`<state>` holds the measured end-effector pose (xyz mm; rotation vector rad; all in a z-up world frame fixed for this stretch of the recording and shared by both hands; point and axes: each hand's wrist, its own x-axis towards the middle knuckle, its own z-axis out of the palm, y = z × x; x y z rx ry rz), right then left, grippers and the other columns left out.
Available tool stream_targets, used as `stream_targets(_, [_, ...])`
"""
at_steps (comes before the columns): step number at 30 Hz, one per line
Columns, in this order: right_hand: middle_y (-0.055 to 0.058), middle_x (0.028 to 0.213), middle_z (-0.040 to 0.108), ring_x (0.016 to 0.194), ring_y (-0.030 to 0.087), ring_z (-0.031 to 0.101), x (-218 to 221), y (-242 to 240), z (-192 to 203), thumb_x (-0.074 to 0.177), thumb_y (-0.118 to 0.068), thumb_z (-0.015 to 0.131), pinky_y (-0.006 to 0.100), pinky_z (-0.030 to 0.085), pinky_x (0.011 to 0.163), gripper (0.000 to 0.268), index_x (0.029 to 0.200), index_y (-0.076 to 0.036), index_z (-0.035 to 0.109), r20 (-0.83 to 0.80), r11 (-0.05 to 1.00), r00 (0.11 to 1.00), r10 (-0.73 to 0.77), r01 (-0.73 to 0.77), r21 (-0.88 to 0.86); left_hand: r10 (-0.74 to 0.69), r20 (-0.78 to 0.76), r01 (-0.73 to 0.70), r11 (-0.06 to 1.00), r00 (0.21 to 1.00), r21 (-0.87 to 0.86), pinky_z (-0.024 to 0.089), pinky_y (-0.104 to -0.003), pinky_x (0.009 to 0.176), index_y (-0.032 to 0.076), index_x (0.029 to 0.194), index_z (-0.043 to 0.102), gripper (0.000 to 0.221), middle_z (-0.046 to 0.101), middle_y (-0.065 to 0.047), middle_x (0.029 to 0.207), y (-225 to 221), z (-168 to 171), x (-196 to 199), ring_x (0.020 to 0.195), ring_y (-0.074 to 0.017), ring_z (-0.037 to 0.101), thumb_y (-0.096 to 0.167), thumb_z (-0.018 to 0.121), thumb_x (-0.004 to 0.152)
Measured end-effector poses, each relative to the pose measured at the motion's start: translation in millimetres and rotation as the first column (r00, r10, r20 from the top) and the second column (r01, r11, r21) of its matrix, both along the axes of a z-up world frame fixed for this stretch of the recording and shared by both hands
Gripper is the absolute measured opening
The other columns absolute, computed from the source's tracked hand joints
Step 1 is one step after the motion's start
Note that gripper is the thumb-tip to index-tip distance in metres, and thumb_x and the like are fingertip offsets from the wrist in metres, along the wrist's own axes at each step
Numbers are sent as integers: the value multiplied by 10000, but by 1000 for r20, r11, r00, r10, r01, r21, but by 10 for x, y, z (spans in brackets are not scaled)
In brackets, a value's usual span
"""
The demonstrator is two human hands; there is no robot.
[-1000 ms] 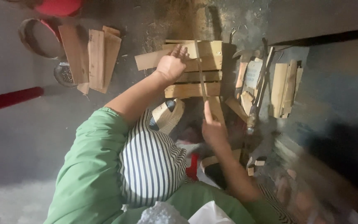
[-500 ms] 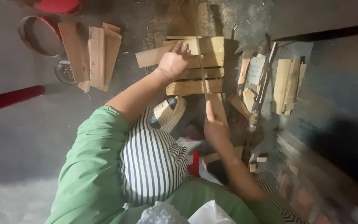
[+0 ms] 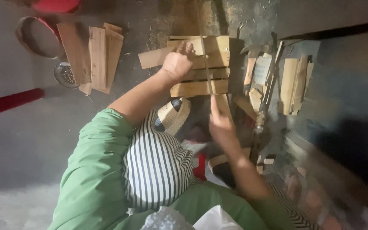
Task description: Sawing a wooden board and then using a curved blade and a metal rod to shave and split thin wooden strips.
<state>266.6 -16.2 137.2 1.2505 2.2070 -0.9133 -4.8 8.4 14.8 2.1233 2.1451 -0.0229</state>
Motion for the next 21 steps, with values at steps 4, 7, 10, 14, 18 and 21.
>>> stream_targets(4, [221, 723, 695, 577, 444, 649, -422, 303, 43, 1027, -178, 488, 568, 492, 535, 803, 1664, -240, 1, -10, 988, 993, 116, -114, 106, -9, 4, 9, 994, 1000, -108, 507, -462, 985, 62, 1262, 703, 423, 450, -182, 1583, -32, -222, -6, 1430, -396, 436, 200, 561, 889])
stream_targets(7, [151, 642, 625, 470, 335, 565, -121, 24, 120, 980, -147, 572, 484, 436, 474, 776, 1659, -200, 200, -173, 978, 983, 59, -22, 208, 84, 82, -79, 995, 993, -65, 469, -435, 1065, -31, 1402, 569, 548, 500, -203, 1529, 18, -572, 5, 1378, -410, 498, 251, 554, 933])
stream_targets(10, [259, 1185, 712, 1106, 383, 726, -129, -65, 533, 1065, -285, 372, 509, 544, 954, 673, 1647, -448, 76, 284, 967, 951, -125, 180, -178, 37, -14, -32, 963, 999, 269, 575, -533, 821, 137, 1180, 770, 321, 725, -155, 1266, -68, -455, 51, 1187, -420, 653, 142, 655, 880])
stream_targets(14, [111, 785, 719, 629, 213, 746, -44, -72, 122, 902, -252, 668, 339, 572, 509, 794, 1629, -196, 352, 76, 761, 937, 341, -323, 562, 11, -53, 4, 963, 999, 270, 560, -530, 829, 118, 1186, 769, 317, 716, -176, 1277, -62, -455, 74, 1198, -430, 641, 132, 656, 890])
stream_targets(18, [401, 1115, 672, 899, 538, 725, -333, 204, -11, 1044, -191, 492, 603, 582, 710, 733, 1661, -315, 116, -91, 997, 996, 25, -19, 73, 37, -13, -35, 991, 999, 127, 540, -529, 884, 120, 1259, 740, 346, 661, -164, 1382, -36, -652, 0, 1282, -421, 590, 138, 619, 936])
stream_targets(21, [375, 1141, 681, 984, 500, 732, -50, -69, 193, 1048, -254, 484, 582, 584, 794, 713, 1653, -388, 131, 57, 996, 995, -81, 83, -25, 11, 27, -14, 996, 1000, 93, 527, -542, 904, 114, 1273, 730, 359, 652, -162, 1397, -63, -723, 48, 1289, -425, 587, 140, 617, 934])
